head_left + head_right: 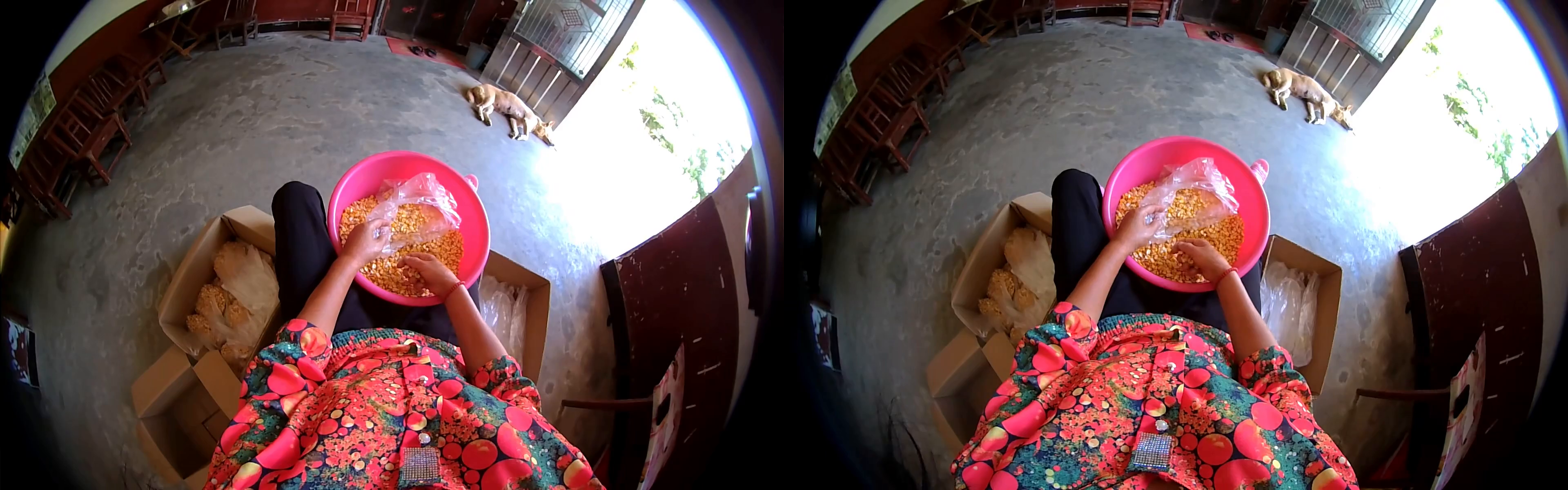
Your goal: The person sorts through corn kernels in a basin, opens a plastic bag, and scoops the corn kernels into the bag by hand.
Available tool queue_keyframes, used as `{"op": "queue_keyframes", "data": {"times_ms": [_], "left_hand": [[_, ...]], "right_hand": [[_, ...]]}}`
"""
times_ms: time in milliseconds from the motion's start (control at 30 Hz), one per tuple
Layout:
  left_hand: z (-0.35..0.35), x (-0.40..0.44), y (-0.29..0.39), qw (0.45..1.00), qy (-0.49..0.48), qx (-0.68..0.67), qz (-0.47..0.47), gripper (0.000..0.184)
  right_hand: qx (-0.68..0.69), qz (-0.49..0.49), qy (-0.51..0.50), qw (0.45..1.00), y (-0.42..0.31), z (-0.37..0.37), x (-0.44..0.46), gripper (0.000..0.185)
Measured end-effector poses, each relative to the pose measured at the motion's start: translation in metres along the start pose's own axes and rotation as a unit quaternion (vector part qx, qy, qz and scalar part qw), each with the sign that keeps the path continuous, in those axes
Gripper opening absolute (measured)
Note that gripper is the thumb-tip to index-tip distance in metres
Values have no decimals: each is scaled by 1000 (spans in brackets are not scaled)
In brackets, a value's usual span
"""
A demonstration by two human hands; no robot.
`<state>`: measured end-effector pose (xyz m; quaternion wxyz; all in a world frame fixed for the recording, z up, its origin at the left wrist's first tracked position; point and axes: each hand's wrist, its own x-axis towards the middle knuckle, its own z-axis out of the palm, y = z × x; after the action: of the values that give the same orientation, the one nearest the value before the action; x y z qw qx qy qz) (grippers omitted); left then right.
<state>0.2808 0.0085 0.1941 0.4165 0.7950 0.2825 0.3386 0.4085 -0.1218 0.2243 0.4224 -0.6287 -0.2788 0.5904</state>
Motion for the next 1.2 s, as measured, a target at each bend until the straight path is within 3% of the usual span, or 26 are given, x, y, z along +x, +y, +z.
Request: {"op": "queue_keyframes", "data": {"times_ms": [100,433,633,733,833,1000,1033,1067,1133,1200], "left_hand": [[0,1,-3,998,48,27,7,29],[-8,3,11,985,162,19,51,46],[-3,5,-3,995,101,14,8,45],[-1,5,-8,997,76,6,7,43],[-6,4,5,998,69,5,3,42],[-6,3,9,995,93,24,30,42],[-7,3,10,996,81,19,3,42],[-7,3,10,997,70,14,-25,42],[-3,4,-1,997,70,14,-17,42],[-1,4,-5,998,68,15,-5,41]], "right_hand": [[-27,23,-65,997,8,-9,7,18],[7,25,-69,997,3,-4,0,16],[57,54,-58,995,3,-12,13,17],[57,5,-52,997,-8,-17,29,17],[-30,-143,21,989,-24,-23,49,20],[-25,-140,173,975,-70,-7,39,26],[-70,-181,191,962,-69,-5,34,24],[-72,-180,190,963,-63,-10,35,24],[-48,-110,77,990,-44,-25,40,22],[-186,-113,89,972,-26,-25,36,20]]}}
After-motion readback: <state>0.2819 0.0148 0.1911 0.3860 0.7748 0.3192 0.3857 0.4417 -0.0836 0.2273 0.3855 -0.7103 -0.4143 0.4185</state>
